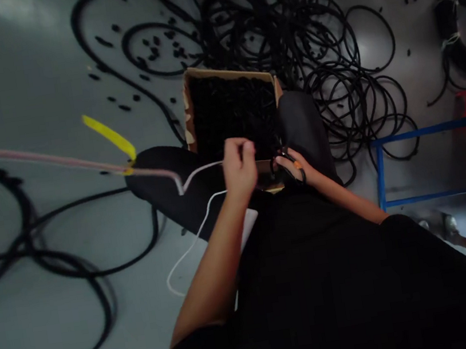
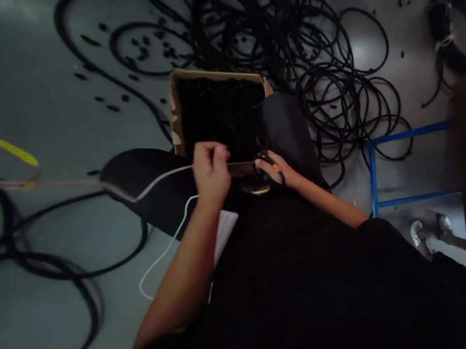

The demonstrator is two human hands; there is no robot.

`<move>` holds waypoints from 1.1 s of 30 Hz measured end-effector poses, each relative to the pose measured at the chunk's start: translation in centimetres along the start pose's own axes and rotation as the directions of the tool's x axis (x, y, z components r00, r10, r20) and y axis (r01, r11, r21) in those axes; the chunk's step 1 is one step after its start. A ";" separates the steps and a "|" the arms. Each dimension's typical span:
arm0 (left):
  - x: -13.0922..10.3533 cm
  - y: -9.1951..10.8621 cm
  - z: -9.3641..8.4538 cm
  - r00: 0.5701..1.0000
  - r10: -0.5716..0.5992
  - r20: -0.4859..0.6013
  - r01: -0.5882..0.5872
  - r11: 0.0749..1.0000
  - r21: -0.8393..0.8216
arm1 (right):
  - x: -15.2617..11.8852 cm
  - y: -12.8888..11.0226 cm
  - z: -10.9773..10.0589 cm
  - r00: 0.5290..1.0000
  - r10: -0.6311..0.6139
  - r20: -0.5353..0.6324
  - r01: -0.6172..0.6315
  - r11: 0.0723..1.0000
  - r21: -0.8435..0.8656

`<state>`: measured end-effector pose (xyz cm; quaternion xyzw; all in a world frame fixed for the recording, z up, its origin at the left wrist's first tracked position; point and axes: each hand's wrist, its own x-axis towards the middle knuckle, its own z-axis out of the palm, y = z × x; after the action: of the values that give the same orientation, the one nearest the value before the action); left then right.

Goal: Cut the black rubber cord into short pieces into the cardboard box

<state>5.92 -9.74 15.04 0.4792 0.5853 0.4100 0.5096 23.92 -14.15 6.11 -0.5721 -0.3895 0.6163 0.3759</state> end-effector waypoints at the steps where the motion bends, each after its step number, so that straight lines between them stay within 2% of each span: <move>1: 0.3 -1.5 -2.6 0.999 0.008 -0.045 -0.005 0.998 0.065 | 0.2 0.5 -0.1 0.999 0.029 -0.032 -0.028 0.999 0.036; 3: 0.5 -3.6 -7.8 0.997 0.060 -0.051 -0.047 0.972 0.231 | 0.1 1.1 -0.4 0.993 0.088 -0.081 -0.082 0.993 0.081; 6: 0.0 -4.9 -15.6 0.986 0.122 -0.111 -0.063 0.900 0.431 | 0.1 0.8 -0.6 0.989 0.107 -0.104 -0.104 0.994 0.035; 8: -0.4 -5.3 -19.1 0.979 0.125 -0.162 -0.053 0.919 0.390 | 0.4 0.1 -0.4 0.990 0.107 -0.093 -0.108 0.994 -0.003; 9: -0.4 -5.4 -19.8 0.980 0.099 -0.170 -0.038 0.942 0.332 | 0.7 -0.4 -0.1 0.992 0.106 -0.075 -0.108 0.994 -0.029; 10: -0.3 -5.5 -19.8 0.983 0.061 -0.175 -0.012 0.963 0.268 | 1.0 -0.9 0.2 0.994 0.102 -0.048 -0.105 0.992 -0.065; 11: -0.1 -5.4 -19.0 0.981 0.021 -0.193 0.021 0.976 0.217 | 1.4 -1.5 0.6 0.995 0.095 -0.013 -0.096 0.989 -0.109; 12: 0.3 -5.3 -17.6 0.981 -0.021 -0.194 0.055 0.984 0.172 | 1.9 -1.9 1.1 0.996 0.086 0.027 -0.080 0.984 -0.160; 15: 2.3 -4.1 -11.6 0.981 -0.191 -0.030 0.187 0.976 -0.111 | 3.1 -3.0 2.9 0.988 0.055 0.144 -0.009 0.952 -0.305; 17: 3.5 -3.3 -8.2 0.959 -0.283 -0.021 0.264 0.917 -0.300 | 3.8 -3.2 4.1 0.981 0.045 0.191 0.029 0.930 -0.365; 18: 3.9 -3.0 -7.0 0.944 -0.328 -0.021 0.295 0.873 -0.389 | 4.1 -3.3 4.6 0.979 0.041 0.199 0.039 0.924 -0.381; 20: 4.3 -2.6 -5.9 0.914 -0.405 -0.021 0.331 0.774 -0.541 | 4.6 -3.5 5.1 0.978 0.039 0.205 0.043 0.922 -0.384; 22: 4.4 -2.5 -6.0 0.887 -0.462 0.002 0.355 0.679 -0.643 | 5.1 -3.9 4.9 0.976 0.046 0.215 0.035 0.933 -0.358; 24: 4.6 -2.6 -6.7 0.869 -0.489 0.071 0.395 0.601 -0.695 | 5.7 -4.5 3.9 0.975 0.055 0.216 0.014 0.952 -0.305; 26: 5.0 -2.8 -7.8 0.865 -0.479 0.152 0.438 0.569 -0.696 | 6.6 -5.3 2.5 0.977 0.051 0.205 0.003 0.967 -0.256; 28: 6.0 -3.1 -9.1 0.884 -0.440 0.156 0.424 0.617 -0.663 | 7.6 -6.0 1.0 0.978 0.022 0.207 0.034 0.965 -0.260; 31: 8.2 -3.8 -11.1 0.932 -0.362 0.013 0.298 0.746 -0.595 | 9.3 -6.2 -0.5 0.960 -0.028 0.279 0.124 0.934 -0.334; 33: 9.7 -4.4 -11.7 0.940 -0.334 -0.071 0.240 0.792 -0.562 | 10.6 -5.6 -0.9 0.944 -0.035 0.327 0.166 0.910 -0.380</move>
<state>-6.49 -1.07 10.50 0.1837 0.5506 0.5154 0.6304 24.28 -2.14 6.80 -0.5108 -0.5916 0.5854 0.2153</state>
